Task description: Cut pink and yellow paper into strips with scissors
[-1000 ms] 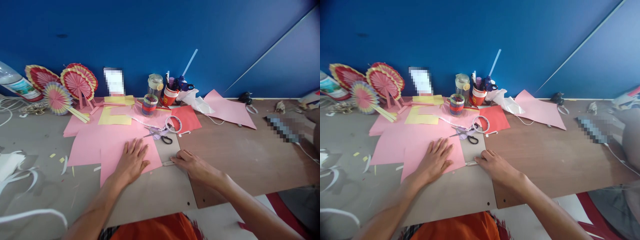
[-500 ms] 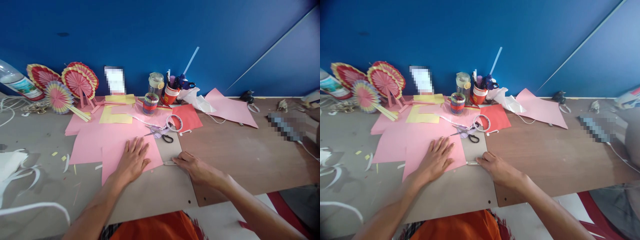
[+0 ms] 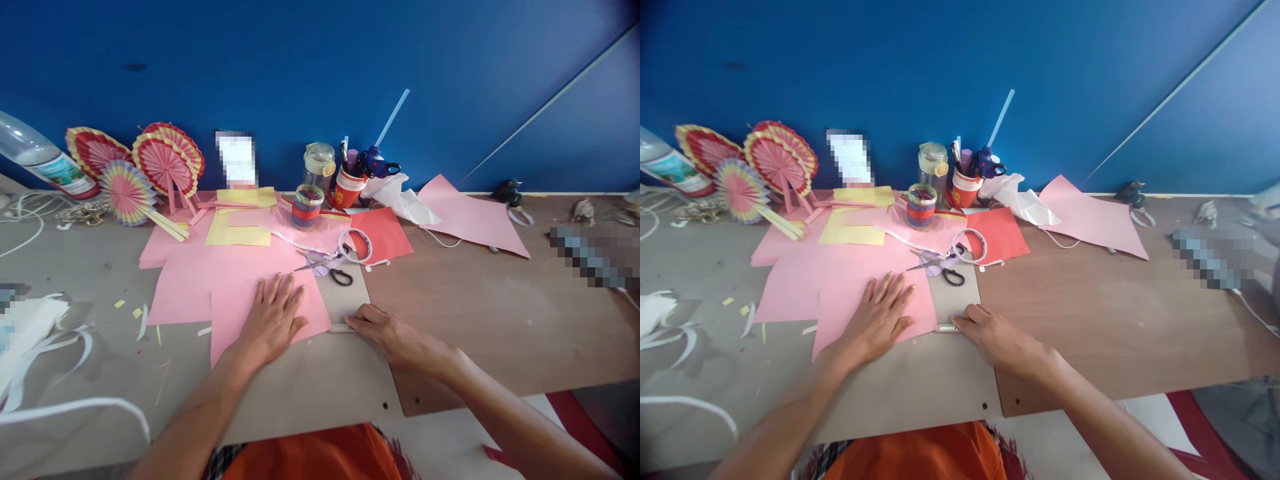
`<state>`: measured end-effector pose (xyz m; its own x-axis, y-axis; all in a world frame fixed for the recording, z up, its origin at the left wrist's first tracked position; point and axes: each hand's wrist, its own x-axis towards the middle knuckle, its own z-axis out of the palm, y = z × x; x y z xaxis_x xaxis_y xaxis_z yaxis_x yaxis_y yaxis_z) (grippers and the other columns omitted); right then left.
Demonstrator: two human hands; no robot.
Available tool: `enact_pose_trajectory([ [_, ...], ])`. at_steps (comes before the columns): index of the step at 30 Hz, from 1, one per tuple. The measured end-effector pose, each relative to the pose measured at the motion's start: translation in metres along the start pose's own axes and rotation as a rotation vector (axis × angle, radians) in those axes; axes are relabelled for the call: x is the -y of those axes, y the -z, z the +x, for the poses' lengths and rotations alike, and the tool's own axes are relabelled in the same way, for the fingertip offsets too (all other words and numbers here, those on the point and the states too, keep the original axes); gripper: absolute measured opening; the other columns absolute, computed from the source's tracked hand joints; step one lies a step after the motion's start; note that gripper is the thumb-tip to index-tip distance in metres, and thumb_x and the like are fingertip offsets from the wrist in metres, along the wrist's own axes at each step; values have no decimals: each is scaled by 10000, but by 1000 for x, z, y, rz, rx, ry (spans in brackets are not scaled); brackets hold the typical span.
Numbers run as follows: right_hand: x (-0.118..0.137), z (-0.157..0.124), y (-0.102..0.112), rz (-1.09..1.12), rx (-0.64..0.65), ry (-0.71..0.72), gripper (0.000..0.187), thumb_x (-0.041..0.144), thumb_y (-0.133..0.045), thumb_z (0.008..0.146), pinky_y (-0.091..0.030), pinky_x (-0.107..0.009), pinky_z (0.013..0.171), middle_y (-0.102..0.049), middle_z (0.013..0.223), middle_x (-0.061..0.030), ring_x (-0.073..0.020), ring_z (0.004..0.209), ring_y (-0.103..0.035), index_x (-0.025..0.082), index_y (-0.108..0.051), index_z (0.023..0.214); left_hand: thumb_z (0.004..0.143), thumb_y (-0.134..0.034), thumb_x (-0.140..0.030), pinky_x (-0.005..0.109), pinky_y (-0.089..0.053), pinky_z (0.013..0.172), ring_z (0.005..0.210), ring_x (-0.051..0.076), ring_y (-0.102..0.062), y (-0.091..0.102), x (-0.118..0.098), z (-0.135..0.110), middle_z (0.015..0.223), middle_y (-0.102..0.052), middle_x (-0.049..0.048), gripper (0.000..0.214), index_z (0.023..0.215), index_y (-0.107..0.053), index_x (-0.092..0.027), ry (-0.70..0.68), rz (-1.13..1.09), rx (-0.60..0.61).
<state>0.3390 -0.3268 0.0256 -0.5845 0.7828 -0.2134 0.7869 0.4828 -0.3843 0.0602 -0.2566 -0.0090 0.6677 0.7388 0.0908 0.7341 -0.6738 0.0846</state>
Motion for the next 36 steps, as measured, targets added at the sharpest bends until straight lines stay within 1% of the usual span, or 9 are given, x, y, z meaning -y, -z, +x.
enact_pose_trajectory([
  [3, 2, 0, -1, -10, -19, 8, 739, -88, -403, 684, -472, -243, 726, -541, 1023, -65, -159, 839, -541, 199, -456, 1364, 942, -359, -461, 592, -219, 1103, 1403, 360, -234, 0, 0, 0, 1537, -289, 130, 552, 1420, -396, -186, 0, 0, 6],
  [6, 7, 1, 0, -29, -63, 7, 681, -82, -405, 710, -475, -244, 713, -555, 981, -62, -157, 811, -542, 192, -494, 1327, 942, -358, -465, 596, -214, 1104, 1402, 366, -236, 0, -1, 0, 1537, -288, 133, 554, 1418, -402, -184, -3, 2, 11],
  [8, 11, 2, 1, -51, -71, 13, 654, -77, -397, 713, -481, -247, 698, -559, 966, -62, -155, 786, -542, 185, -519, 1299, 942, -355, -465, 598, -210, 1105, 1403, 368, -235, 1, -1, 0, 1538, -285, 133, 557, 1421, -398, -184, 0, 4, 17],
  [12, 12, 3, 1, -79, -79, 41, 692, -84, -385, 674, -478, -236, 668, -557, 950, -52, -147, 766, -538, 185, -514, 1298, 943, -350, -465, 599, -217, 1103, 1402, 369, -240, 2, -1, 0, 1540, -280, 131, 557, 1424, -396, -188, 0, 9, 25],
  [17, 15, 6, 1, -141, -104, 60, 701, -100, -409, 635, -459, -222, 645, -547, 925, -55, -142, 754, -529, 150, -527, 1280, 946, -341, -461, 599, -219, 1102, 1402, 372, -238, 3, -2, 0, 1537, -284, 140, 555, 1421, -399, -179, 1, 13, 29],
  [22, 23, 13, 3, -151, -111, 87, 645, -76, -428, 677, -461, -252, 647, -558, 927, -63, -161, 761, -530, 144, -535, 1273, 942, -357, -461, 604, -208, 1100, 1411, 367, -209, 1, -1, 0, 1538, -284, 137, 557, 1428, -382, -191, -2, 13, 43],
  [26, 26, 14, 4, -157, -92, 70, 672, -73, -414, 669, -458, -270, 641, -569, 961, -67, -178, 785, -520, 170, -519, 1286, 934, -382, -464, 609, -205, 1094, 1409, 371, -209, 0, -1, 0, 1534, -287, 142, 560, 1428, -380, -200, -7, 20, 48],
  [31, 31, 16, 2, -140, -84, 73, 688, -82, -425, 659, -465, -272, 676, -558, 976, -78, -188, 823, -522, 150, -501, 1303, 944, -340, -474, 631, -206, 1081, 1407, 393, -198, 1, -1, 1, 1539, -268, 157, 568, 1431, -370, -184, -9, 24, 84],
  [36, 36, 22, 1, -105, -33, 62, 596, -71, -429, 705, -476, -280, 746, -541, 990, -75, -181, 852, -528, 157, -532, 1246, 948, -319, -480, 637, -192, 1083, 1417, 393, -166, 2, -1, 3, 1548, -246, 153, 574, 1443, -346, -191, -4, 27, 123],
])
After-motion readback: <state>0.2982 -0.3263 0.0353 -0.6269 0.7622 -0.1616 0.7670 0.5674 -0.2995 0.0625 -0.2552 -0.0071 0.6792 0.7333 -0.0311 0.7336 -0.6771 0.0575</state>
